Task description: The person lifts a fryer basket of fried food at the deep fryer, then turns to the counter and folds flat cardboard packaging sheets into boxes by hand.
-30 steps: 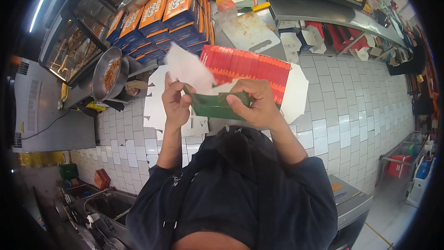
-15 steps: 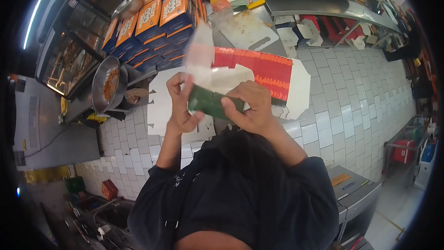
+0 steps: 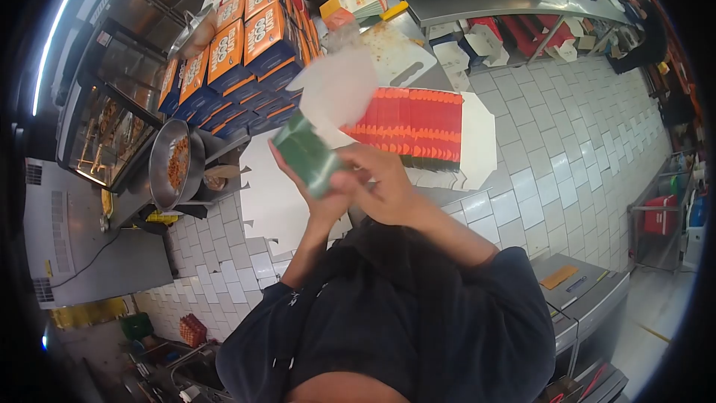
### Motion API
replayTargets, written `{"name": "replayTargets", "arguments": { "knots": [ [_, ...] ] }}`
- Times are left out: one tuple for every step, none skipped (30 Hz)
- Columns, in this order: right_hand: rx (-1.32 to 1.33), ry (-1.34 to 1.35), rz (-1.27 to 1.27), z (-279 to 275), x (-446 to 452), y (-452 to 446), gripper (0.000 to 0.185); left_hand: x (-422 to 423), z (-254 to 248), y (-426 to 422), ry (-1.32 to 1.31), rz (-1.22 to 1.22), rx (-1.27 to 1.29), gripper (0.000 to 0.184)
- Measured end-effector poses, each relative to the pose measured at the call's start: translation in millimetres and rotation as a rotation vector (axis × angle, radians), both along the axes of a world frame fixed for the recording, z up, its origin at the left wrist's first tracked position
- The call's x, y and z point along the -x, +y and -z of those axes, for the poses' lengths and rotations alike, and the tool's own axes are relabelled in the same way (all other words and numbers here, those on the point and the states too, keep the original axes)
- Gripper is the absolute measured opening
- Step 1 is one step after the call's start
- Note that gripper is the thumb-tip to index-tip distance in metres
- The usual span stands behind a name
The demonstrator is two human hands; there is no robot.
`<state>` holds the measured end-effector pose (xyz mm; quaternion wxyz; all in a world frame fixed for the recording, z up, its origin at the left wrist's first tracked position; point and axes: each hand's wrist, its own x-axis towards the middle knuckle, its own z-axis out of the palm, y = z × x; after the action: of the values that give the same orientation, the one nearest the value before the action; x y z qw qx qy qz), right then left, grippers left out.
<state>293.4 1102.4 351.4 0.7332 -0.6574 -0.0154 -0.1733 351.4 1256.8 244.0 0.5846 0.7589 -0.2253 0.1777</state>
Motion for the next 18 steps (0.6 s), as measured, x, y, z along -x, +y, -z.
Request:
{"name": "replayTargets", "arguments": {
  "knots": [
    [0.319, -0.160, -0.092, -14.2, -5.1, -12.8, 0.030, -7.2, 27.6, 9.4, 0.187, 0.083, 0.131, 0.101],
    [0.470, -0.162, -0.152, -13.0, -6.1, -27.4, 0.035, -9.9, 21.6, 13.4, 0.284, 0.130, 0.191, 0.089],
    [0.621, -0.177, -0.212, -11.8, -7.0, -42.1, 0.040, -12.7, 15.3, 17.5, 0.381, 0.170, 0.252, 0.077],
    [0.763, -0.204, -0.271, -10.4, -7.9, -56.6, 0.044, -17.9, -29.3, 10.0, 0.522, 0.252, 0.650, 0.068],
    [0.868, -0.197, -0.337, -6.9, -7.8, -68.6, 0.042, -23.1, -47.2, 0.9, 0.590, 0.302, 0.852, 0.064],
    [0.974, -0.187, -0.404, -3.3, -6.9, -76.9, 0.040, -28.2, -64.9, -8.2, 0.652, 0.341, 1.059, 0.060],
    [0.953, -0.185, -0.397, 2.5, -4.5, -77.9, 0.037, -30.5, -69.2, -17.0, 0.686, 0.322, 1.002, 0.060],
    [0.954, -0.177, -0.387, 3.5, -0.7, -80.6, 0.037, -32.0, -71.7, -25.4, 0.723, 0.304, 0.940, 0.060],
    [0.910, -0.171, -0.414, 2.5, 3.2, -82.8, 0.034, -34.3, -73.4, -34.8, 0.796, 0.344, 0.980, 0.057],
    [0.869, -0.164, -0.434, 1.3, 7.6, -86.3, 0.031, -35.0, -76.7, -44.5, 0.809, 0.367, 0.972, 0.057],
    [0.873, -0.150, -0.404, 5.2, 10.9, -89.6, 0.031, -35.5, -81.1, -56.2, 0.873, 0.420, 0.946, 0.056],
    [0.961, -0.171, -0.271, 15.0, 22.9, -103.0, 0.030, -33.6, -82.3, -83.7, 0.958, 0.507, 0.900, 0.054],
    [1.045, -0.204, -0.172, 19.5, 29.1, -109.2, 0.028, -35.0, -77.5, -97.4, 0.961, 0.535, 0.874, 0.050],
    [1.044, -0.185, -0.145, 19.5, 38.2, -119.4, 0.028, -33.4, -73.7, -112.2, 0.979, 0.559, 0.858, 0.050],
    [0.998, -0.043, -0.159, 16.4, 45.3, -128.1, 0.027, -31.3, -71.4, -124.7, 0.993, 0.572, 0.840, 0.052],
    [0.947, 0.090, -0.178, 15.4, 51.8, -139.3, 0.026, -28.9, -68.5, -139.3, 1.000, 0.581, 0.825, 0.054],
    [0.945, 0.093, -0.166, 20.4, 59.8, -153.5, 0.026, -28.6, -61.1, -153.5, 1.034, 0.623, 0.879, 0.056],
    [0.852, 0.068, -0.089, 30.8, 70.0, -172.1, 0.022, -42.8, -27.2, -164.4, 1.088, 0.566, 0.866, 0.059]
  ]
}}
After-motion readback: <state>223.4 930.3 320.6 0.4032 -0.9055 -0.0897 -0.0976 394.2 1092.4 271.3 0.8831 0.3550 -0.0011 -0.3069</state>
